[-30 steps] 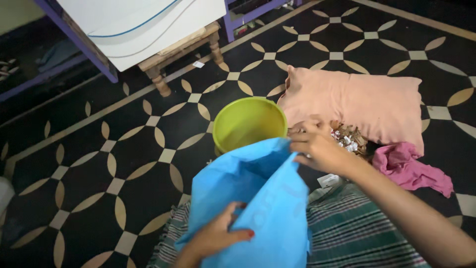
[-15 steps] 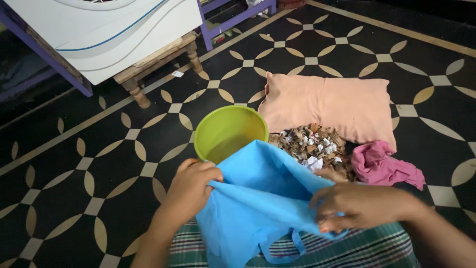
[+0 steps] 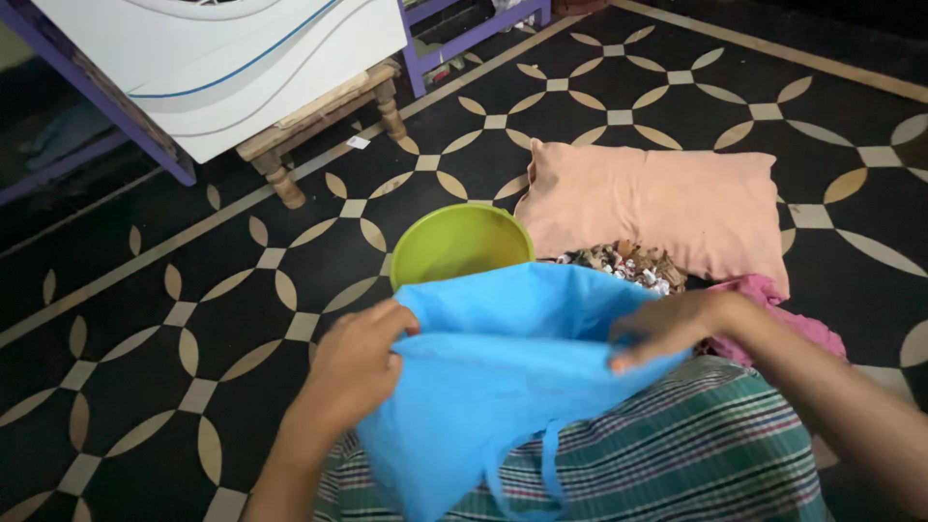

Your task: The person wipes the inside of a green bucket with a pink cloth, then unfolds a blue cloth and lines the bucket with it. They adjust the cloth to fit the bucket's shape and tuck the edges inside.

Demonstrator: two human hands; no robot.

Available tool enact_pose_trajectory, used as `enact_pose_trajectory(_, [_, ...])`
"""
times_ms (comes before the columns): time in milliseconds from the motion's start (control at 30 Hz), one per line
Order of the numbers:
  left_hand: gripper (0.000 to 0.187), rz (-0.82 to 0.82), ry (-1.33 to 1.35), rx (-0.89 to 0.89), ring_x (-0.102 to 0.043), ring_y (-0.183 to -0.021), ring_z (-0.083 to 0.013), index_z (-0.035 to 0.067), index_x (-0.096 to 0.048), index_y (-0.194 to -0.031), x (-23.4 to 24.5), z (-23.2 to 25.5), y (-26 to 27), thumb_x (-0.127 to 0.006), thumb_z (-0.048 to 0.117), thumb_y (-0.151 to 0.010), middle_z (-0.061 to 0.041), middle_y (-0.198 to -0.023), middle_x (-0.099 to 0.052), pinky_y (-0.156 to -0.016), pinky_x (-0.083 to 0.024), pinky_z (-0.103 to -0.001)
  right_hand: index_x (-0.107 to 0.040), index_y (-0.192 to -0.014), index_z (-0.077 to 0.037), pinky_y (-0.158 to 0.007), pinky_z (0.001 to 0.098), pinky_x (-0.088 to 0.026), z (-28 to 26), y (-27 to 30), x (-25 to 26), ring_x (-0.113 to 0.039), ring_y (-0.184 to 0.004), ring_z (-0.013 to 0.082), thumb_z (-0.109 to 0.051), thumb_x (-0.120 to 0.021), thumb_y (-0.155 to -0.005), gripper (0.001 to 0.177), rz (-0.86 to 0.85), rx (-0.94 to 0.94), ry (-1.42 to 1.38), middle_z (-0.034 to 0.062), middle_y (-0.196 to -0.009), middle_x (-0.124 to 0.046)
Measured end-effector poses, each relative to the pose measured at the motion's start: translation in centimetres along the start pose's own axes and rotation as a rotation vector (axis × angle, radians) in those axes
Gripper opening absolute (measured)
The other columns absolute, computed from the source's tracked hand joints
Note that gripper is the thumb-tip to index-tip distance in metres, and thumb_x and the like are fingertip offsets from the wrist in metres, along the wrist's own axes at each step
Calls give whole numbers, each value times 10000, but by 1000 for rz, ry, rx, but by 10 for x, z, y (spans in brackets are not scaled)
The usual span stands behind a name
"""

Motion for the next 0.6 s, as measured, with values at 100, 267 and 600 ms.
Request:
enact_pose_trajectory(100, [358, 152, -127, -81, -672, -906, -301, 36, -681, -1045, 13, -8, -3, -609, -53, -706, -103, -980, -668, -759, -520, -444, -629, -1406, -104, -1113, 428, -442, 42, 26, 45, -622, -1278, 318, -834, -336, -865, 955, 369, -205, -113, 166, -1356, -669])
enact_pose_trajectory(267, [275, 295, -336, -215, -668, -945, -305, 44, -714, -997, 0, -10, -7, -685, 32, -724, -100, -959, -669, -806, -531, -448, -508, -1471, -30, -968, 490, -566, 85, 83, 72, -748, -1030, 407, -739, -342, -931, 907, 763, -509, -251, 299, -1077, -738])
enact_pose_trajectory(600, [346, 223, -584, -97, -646, -890, -236, 36, -735, -1140, -44, -25, 44, -655, 97, -808, -94, -968, -732, -758, -515, -386, -544, -1359, 7, -628, 470, -589, 70, 124, 42, -720, -680, 389, -343, -707, -924, 582, 1296, -568, -25, 213, -781, -699])
Point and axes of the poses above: each hand's wrist, its own y-axis away from the middle knuckle, its own x-axis out of the back of the hand, z = x × y, the point moved 9 cm from there along -y, towards the middle knuckle
